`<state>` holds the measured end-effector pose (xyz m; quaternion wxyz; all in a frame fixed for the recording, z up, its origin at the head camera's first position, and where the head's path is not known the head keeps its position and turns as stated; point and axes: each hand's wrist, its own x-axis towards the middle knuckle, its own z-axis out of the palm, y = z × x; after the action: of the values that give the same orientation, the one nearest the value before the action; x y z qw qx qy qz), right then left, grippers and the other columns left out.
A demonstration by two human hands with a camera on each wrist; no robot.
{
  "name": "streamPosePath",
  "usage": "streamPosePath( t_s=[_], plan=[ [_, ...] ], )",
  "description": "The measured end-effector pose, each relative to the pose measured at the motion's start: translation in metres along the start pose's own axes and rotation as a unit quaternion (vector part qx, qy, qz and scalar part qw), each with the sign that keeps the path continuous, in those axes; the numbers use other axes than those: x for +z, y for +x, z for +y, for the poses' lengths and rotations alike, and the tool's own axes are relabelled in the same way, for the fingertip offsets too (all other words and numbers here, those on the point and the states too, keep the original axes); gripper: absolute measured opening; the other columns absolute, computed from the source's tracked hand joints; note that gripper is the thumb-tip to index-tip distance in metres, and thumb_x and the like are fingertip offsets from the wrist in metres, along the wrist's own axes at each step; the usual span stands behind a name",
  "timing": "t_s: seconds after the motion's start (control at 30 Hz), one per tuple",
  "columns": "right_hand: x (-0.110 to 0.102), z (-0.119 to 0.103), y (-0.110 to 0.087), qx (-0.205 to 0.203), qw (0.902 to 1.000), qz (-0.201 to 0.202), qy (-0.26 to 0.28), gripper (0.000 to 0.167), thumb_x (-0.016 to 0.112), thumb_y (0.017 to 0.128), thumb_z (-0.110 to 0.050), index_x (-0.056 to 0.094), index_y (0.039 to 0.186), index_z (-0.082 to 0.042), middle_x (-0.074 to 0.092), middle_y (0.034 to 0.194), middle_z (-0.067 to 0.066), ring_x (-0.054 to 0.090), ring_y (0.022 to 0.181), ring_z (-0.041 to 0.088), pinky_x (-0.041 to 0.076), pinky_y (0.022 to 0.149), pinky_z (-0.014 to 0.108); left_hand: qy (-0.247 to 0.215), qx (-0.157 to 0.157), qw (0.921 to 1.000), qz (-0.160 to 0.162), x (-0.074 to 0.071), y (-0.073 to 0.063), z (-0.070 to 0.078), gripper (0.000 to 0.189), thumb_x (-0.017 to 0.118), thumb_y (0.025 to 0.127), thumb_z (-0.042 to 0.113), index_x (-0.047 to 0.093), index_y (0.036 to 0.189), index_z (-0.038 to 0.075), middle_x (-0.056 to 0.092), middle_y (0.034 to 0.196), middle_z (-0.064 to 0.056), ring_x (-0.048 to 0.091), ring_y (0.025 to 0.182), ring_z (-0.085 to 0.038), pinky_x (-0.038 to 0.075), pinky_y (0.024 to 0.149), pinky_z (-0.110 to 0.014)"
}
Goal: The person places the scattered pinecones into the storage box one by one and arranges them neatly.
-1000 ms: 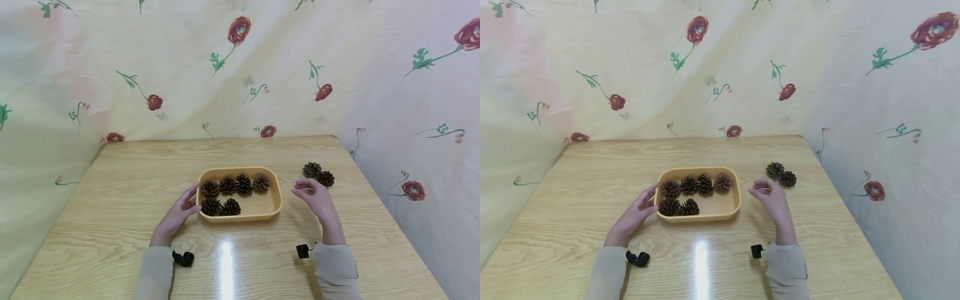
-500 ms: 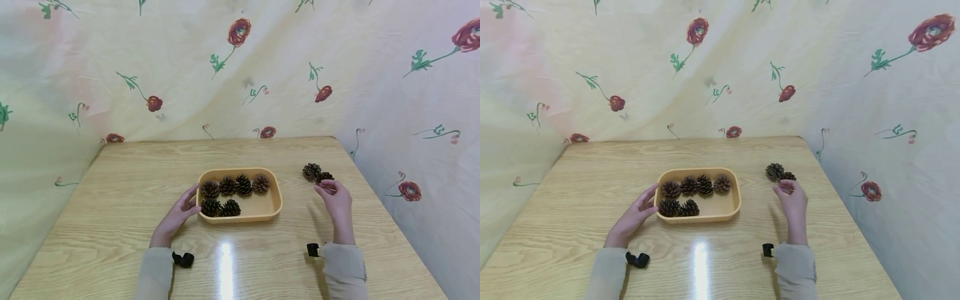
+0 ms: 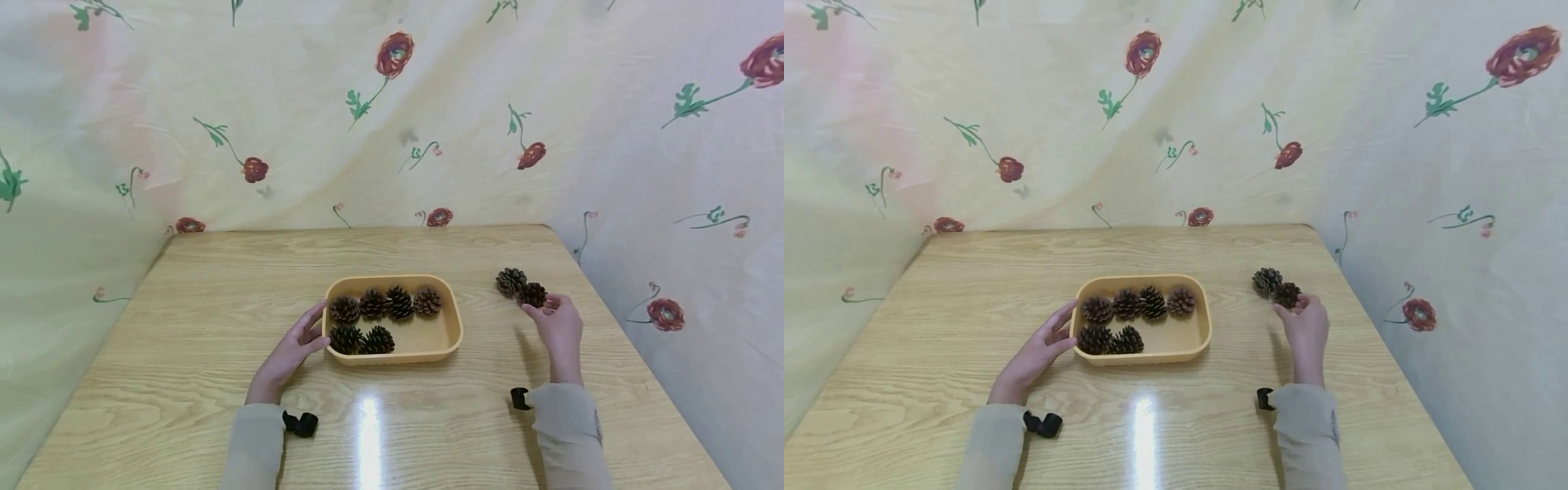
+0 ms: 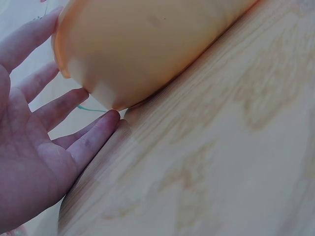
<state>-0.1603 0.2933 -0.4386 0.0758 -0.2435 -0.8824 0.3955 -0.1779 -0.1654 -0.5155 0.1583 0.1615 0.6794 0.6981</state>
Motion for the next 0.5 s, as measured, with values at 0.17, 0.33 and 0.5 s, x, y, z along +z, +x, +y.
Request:
streamPosePath(
  t_s=[0.17,0.33,0.5],
  plan=[
    [-0.001,0.006,0.015,0.007,0.9993,-0.013,-0.035,0.070,0.062,0.094,-0.027,0.031,0.143,0.011,0.042,0.139,0.036,0.045,0.125,0.048,0.040,0.103,0.055,0.001,0.002,1.0000,0.000,0.000,0.000,0.000,0.074,0.062,0.095,0.014,0.021,0.155,0.023,0.015,0.162,-0.015,0.033,0.140,-0.043,0.030,0.112,-0.051],
    [-0.002,0.011,0.026,0.032,0.9982,-0.029,-0.042,0.074,0.060,0.095,-0.029,0.025,0.146,0.011,0.038,0.142,0.037,0.042,0.127,0.050,0.039,0.104,0.056,0.004,0.005,1.0000,-0.001,0.000,-0.001,0.001,0.073,0.061,0.095,0.013,0.022,0.155,0.023,0.016,0.162,-0.015,0.034,0.139,-0.043,0.031,0.111,-0.050],
    [-0.002,0.017,0.036,0.039,0.9967,-0.050,-0.052,0.076,0.057,0.096,-0.032,0.021,0.147,0.012,0.036,0.143,0.038,0.038,0.129,0.051,0.037,0.106,0.056,0.006,0.005,1.0000,0.000,0.000,0.000,0.001,0.072,0.061,0.095,0.013,0.022,0.155,0.024,0.015,0.162,-0.015,0.034,0.139,-0.042,0.031,0.111,-0.050]
  ],
)
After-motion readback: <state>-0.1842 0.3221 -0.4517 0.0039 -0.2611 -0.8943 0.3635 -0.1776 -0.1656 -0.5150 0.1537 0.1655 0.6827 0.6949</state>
